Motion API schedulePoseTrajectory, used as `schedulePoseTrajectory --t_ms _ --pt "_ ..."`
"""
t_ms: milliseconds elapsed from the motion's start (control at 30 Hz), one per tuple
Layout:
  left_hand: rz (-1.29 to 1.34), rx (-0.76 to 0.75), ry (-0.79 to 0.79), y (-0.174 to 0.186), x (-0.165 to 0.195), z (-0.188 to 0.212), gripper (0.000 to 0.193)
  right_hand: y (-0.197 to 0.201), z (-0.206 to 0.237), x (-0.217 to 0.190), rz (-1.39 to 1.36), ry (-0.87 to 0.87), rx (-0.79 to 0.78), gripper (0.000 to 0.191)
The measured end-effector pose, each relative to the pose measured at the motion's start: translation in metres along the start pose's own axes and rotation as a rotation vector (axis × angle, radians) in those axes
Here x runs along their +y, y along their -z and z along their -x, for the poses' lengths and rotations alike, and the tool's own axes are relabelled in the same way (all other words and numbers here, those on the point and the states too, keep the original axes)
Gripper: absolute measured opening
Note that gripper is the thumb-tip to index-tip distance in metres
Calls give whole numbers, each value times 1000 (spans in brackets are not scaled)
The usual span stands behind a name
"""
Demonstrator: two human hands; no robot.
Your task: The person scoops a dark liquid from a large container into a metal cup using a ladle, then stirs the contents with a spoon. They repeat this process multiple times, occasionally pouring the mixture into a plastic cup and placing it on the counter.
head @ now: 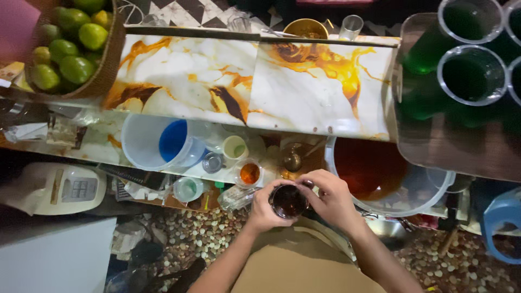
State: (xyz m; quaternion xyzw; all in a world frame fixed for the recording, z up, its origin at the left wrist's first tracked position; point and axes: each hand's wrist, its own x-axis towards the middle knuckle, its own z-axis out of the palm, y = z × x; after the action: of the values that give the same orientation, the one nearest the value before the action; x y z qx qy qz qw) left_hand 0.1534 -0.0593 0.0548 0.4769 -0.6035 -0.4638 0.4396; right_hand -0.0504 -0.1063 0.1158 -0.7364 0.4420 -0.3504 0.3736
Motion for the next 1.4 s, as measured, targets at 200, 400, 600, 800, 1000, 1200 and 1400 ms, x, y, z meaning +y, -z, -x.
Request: schedulePoseTrajectory --t_ms 200,400,600,800,1000,1200,1400 --pt "24 87 61 -39 11 -13 76 44 22 5 119 403 -55 30" --pt "27 142 65 -70 18 -17 74 59 41 27 44 256 -120 37" --pt "-80 242 56 -94 31 -14 75 76 49 42 70 520 -30 42" --pt "-34 303 100 -99 36 -5 77 79 50 44 -23 361 -174 37" --pt "-200 372 -30 -84 33 1 82 68 39 35 3 548 -121 35" --pt "-225 424 -66 -48 31 16 77 32 21 15 -44 542 -160 29" --pt "-189 427 7 3 23 36 73 -14 8 -10 14 517 -194 27"
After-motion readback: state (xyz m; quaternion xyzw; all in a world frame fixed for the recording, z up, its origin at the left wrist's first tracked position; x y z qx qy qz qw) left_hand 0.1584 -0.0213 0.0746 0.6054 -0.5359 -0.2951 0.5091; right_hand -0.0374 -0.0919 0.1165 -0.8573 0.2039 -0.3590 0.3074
